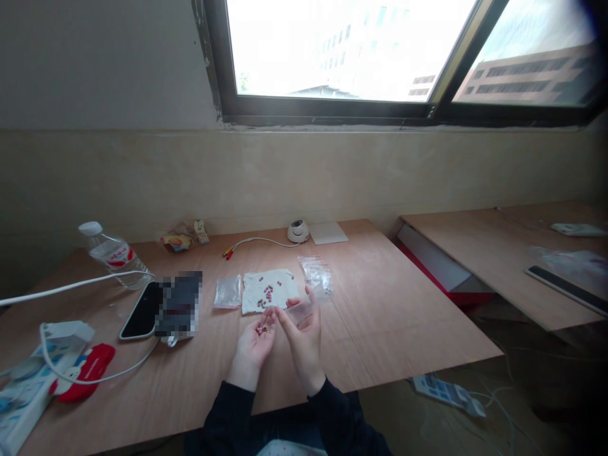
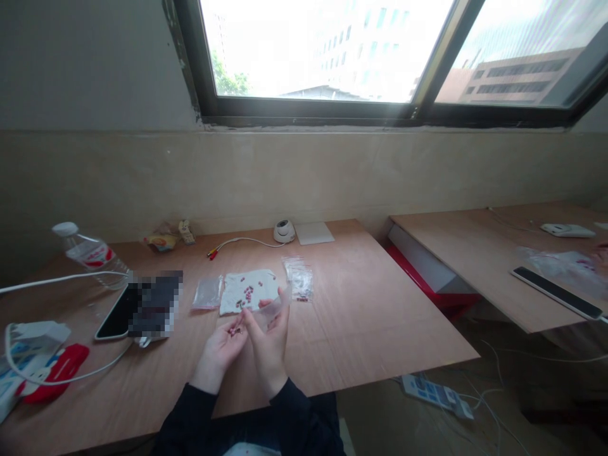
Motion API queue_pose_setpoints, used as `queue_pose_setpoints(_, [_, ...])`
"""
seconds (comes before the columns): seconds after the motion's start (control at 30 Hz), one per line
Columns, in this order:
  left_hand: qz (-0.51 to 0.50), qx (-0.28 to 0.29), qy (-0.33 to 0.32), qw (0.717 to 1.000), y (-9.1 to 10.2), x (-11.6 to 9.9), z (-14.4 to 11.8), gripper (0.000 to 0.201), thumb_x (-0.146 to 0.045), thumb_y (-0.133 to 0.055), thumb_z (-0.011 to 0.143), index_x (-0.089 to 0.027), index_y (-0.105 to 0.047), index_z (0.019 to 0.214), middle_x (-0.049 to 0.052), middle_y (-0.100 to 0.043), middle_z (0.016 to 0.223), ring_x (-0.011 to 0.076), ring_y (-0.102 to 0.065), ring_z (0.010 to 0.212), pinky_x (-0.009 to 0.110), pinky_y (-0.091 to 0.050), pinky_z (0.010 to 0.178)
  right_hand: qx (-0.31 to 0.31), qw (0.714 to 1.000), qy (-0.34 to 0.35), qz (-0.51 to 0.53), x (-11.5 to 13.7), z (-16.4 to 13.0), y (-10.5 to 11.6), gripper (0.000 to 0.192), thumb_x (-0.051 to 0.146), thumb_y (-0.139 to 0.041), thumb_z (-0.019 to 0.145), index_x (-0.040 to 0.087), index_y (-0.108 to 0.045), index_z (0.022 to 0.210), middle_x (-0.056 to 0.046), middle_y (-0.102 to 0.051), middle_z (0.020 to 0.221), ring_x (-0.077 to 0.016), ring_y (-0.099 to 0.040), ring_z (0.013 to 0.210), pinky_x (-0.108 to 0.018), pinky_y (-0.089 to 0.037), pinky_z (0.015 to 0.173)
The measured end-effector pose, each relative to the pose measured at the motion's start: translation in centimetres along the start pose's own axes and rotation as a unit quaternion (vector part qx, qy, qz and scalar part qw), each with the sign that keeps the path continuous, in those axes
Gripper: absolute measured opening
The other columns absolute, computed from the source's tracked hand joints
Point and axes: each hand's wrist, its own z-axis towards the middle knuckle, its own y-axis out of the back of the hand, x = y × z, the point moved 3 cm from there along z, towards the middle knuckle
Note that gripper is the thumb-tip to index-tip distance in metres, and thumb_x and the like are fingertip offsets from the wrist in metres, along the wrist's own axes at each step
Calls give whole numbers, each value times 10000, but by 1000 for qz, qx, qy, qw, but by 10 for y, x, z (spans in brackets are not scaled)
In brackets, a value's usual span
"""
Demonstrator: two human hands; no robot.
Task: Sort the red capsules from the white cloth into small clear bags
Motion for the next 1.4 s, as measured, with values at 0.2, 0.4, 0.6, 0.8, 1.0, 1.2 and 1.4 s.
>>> queue_pose_setpoints(0.2, [-53,-54,3,997,8,-16,9,353,4,-318,867,-74,-497,1161,104,-667,831,142,-683,643,228,-586,579,-27,999,4,-21,-3,9,11,773,339,-727,666,232,-330,1321,-39,-558,984,-185,-578,935,-370,-456,898])
queue_pose_setpoints(0.4, [-56,-69,12,996,10,-12,10,337,13,-323,862,-68,-520,1123,110,-647,844,145,-677,664,239,-587,582,-23,999,2,-33,-4,9,12,750,344,-722,678,226,-336,1309,-42,-560,992,-192,-569,970,-377,-436,921])
queue_pose_setpoints(0.6, [-51,-82,16,995,11,-12,8,313,9,-335,852,-94,-546,1058,93,-630,819,140,-660,641,239,-581,548,-26,999,7,-41,-3,10,14,746,357,-718,678,215,-345,1308,-42,-564,977,-194,-577,955,-383,-440,919])
queue_pose_setpoints(0.8, [-45,-85,15,995,10,-15,8,293,1,-346,847,-107,-546,1032,93,-617,837,149,-655,679,263,-588,575,-26,999,3,-40,-4,10,14,749,362,-720,675,228,-349,1313,-39,-569,991,-184,-588,937,-351,-466,882])
queue_pose_setpoints(1.0, [-37,-73,18,996,9,-17,7,286,-13,-360,850,-73,-529,1073,132,-606,921,176,-657,787,263,-590,602,-28,999,-17,-28,-5,11,15,760,340,-734,661,211,-350,1304,-42,-563,993,-194,-581,964,-375,-437,928])
queue_pose_setpoints(1.2, [-43,-66,9,997,5,-21,2,357,-21,-337,849,-82,-487,1168,178,-572,1100,220,-632,969,304,-602,646,-24,998,-59,23,-13,14,16,662,351,-687,698,190,-399,1272,-61,-591,1021,-204,-584,1002,-383,-441,934])
queue_pose_setpoints(1.4, [-51,-29,9,998,-4,-27,-7,458,-129,-367,876,-36,-332,1323,244,-388,1366,294,-390,1283,342,-596,726,-44,991,-111,64,-15,15,17,648,346,-681,675,165,-435,1247,-79,-621,1025,-213,-601,998,-375,-464,913])
